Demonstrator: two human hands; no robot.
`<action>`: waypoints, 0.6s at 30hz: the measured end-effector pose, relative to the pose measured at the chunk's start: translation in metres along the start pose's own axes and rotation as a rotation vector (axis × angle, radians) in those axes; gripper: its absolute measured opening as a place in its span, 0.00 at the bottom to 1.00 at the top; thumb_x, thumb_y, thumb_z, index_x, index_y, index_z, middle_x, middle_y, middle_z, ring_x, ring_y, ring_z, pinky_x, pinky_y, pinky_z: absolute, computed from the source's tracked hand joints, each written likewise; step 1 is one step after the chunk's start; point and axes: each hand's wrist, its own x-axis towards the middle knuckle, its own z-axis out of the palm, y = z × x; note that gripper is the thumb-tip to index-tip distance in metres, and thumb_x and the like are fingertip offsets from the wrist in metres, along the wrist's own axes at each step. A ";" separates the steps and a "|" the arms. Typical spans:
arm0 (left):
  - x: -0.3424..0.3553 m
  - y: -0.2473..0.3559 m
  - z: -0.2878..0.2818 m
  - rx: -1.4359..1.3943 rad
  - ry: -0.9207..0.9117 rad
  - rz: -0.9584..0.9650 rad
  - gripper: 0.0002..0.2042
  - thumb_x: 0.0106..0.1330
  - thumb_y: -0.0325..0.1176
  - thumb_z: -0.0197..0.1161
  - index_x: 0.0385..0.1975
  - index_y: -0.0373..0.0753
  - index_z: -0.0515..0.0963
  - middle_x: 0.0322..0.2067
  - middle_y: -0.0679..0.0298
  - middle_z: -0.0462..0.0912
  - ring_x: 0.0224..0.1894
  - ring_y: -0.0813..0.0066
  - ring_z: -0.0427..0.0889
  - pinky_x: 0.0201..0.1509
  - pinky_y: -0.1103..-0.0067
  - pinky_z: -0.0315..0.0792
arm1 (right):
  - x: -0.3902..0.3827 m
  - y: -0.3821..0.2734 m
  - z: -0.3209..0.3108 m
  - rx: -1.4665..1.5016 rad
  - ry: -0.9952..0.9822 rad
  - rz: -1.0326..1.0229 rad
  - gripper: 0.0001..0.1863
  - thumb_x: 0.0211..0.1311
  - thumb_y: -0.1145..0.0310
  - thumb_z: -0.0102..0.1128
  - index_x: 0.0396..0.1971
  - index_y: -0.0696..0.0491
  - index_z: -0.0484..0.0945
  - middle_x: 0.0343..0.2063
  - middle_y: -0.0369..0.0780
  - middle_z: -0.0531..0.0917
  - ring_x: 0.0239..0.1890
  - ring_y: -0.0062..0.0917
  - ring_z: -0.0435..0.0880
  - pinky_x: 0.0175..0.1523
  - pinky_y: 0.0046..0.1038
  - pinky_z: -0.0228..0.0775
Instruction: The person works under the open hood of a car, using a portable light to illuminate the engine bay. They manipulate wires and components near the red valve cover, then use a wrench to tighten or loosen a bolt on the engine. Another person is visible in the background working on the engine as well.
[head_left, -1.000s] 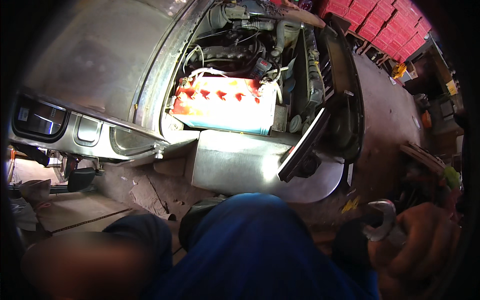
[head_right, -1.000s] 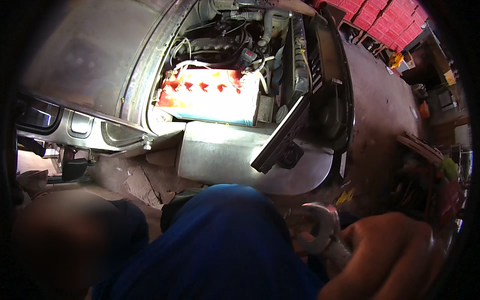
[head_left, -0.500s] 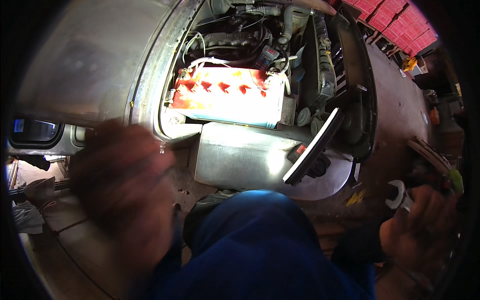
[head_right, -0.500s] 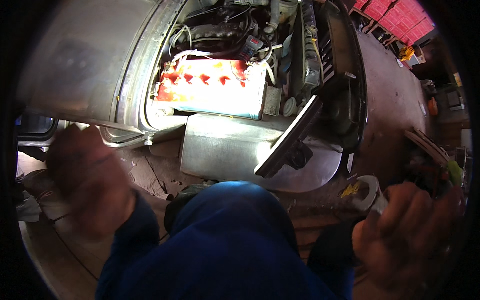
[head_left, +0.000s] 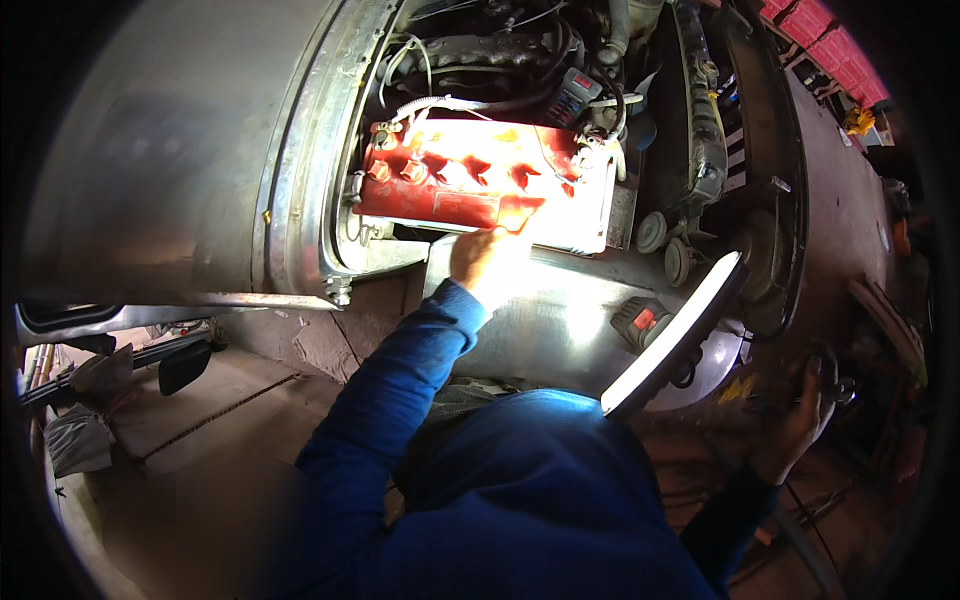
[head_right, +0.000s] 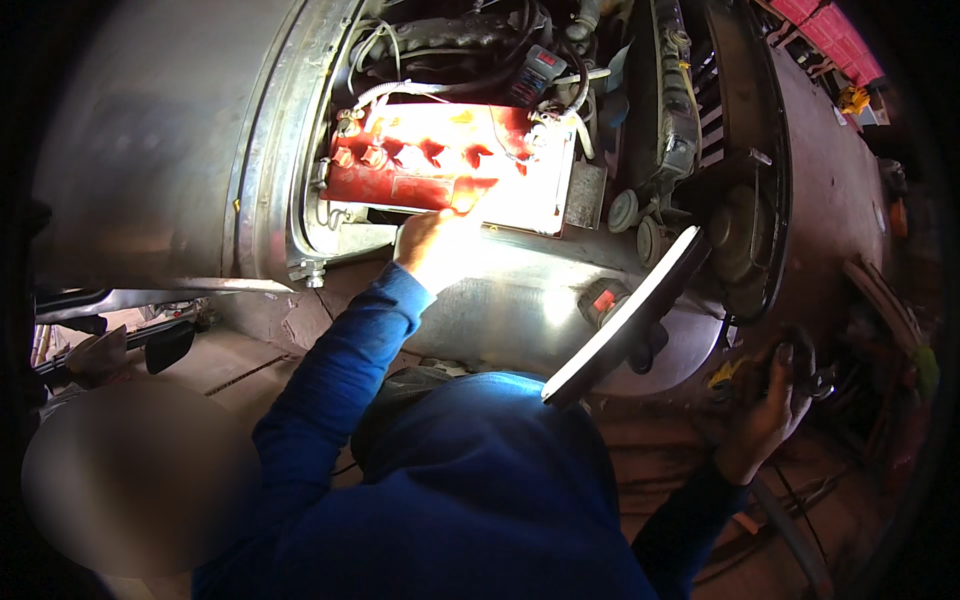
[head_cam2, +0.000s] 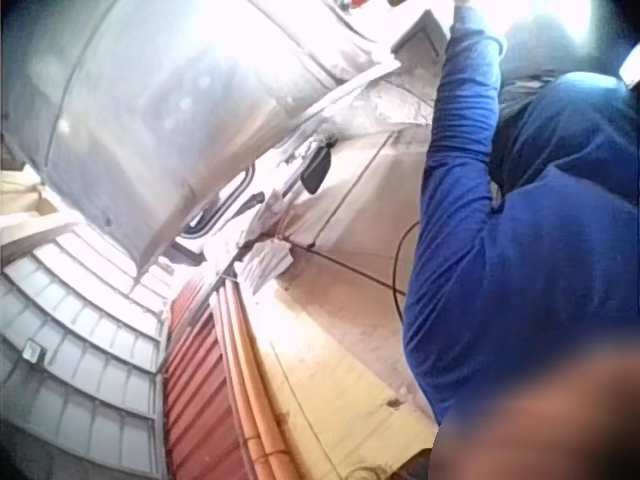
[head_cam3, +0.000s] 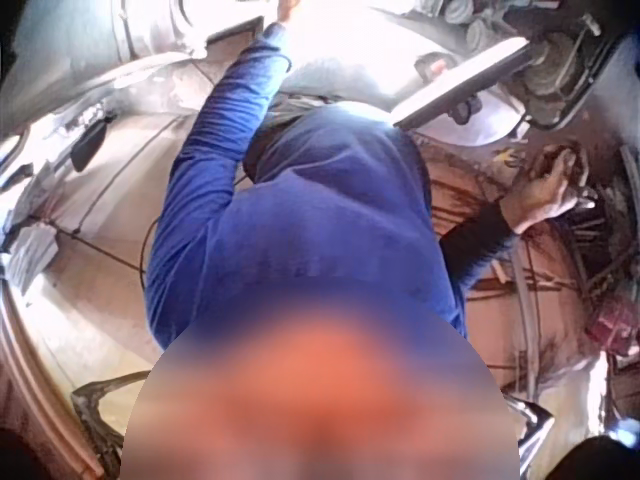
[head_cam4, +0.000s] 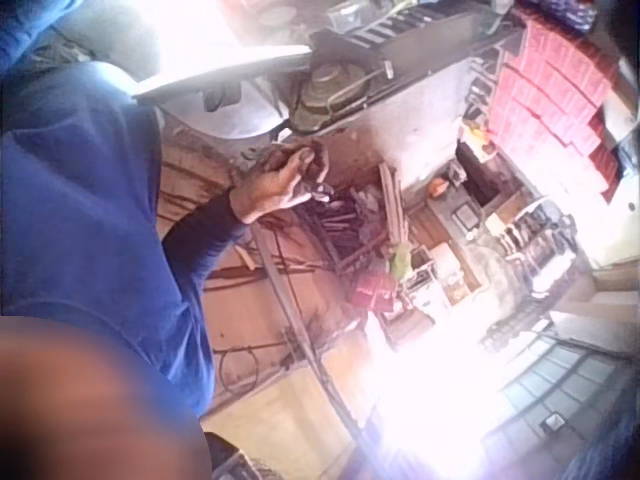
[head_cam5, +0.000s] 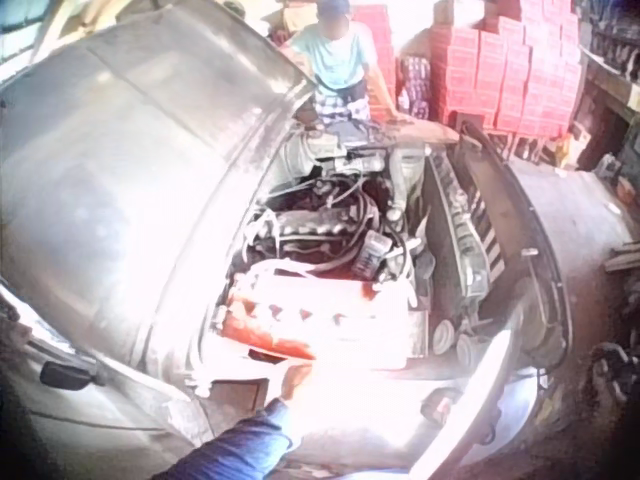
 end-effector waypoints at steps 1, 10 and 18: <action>-0.007 -0.012 -0.006 -0.236 0.051 -0.099 0.11 0.61 0.38 0.63 0.40 0.44 0.84 0.28 0.56 0.86 0.29 0.56 0.87 0.34 0.64 0.81 | 0.000 0.002 0.003 0.007 -0.009 0.013 0.16 0.70 0.69 0.63 0.55 0.53 0.80 0.34 0.34 0.82 0.32 0.14 0.80 0.33 0.17 0.70; -0.036 -0.015 -0.022 -1.132 0.266 -0.466 0.11 0.64 0.29 0.71 0.45 0.39 0.82 0.28 0.67 0.83 0.26 0.78 0.79 0.31 0.78 0.75 | 0.020 0.010 0.032 -0.240 -0.227 -0.110 0.16 0.70 0.68 0.61 0.52 0.61 0.82 0.39 0.36 0.83 0.38 0.18 0.79 0.44 0.22 0.70; -0.039 -0.026 -0.040 -2.215 0.067 -0.811 0.24 0.75 0.51 0.58 0.53 0.34 0.79 0.45 0.58 0.86 0.46 0.69 0.85 0.52 0.73 0.77 | 0.024 0.015 0.050 -0.334 -0.339 -0.193 0.16 0.70 0.68 0.62 0.51 0.60 0.82 0.39 0.37 0.84 0.38 0.18 0.80 0.43 0.21 0.70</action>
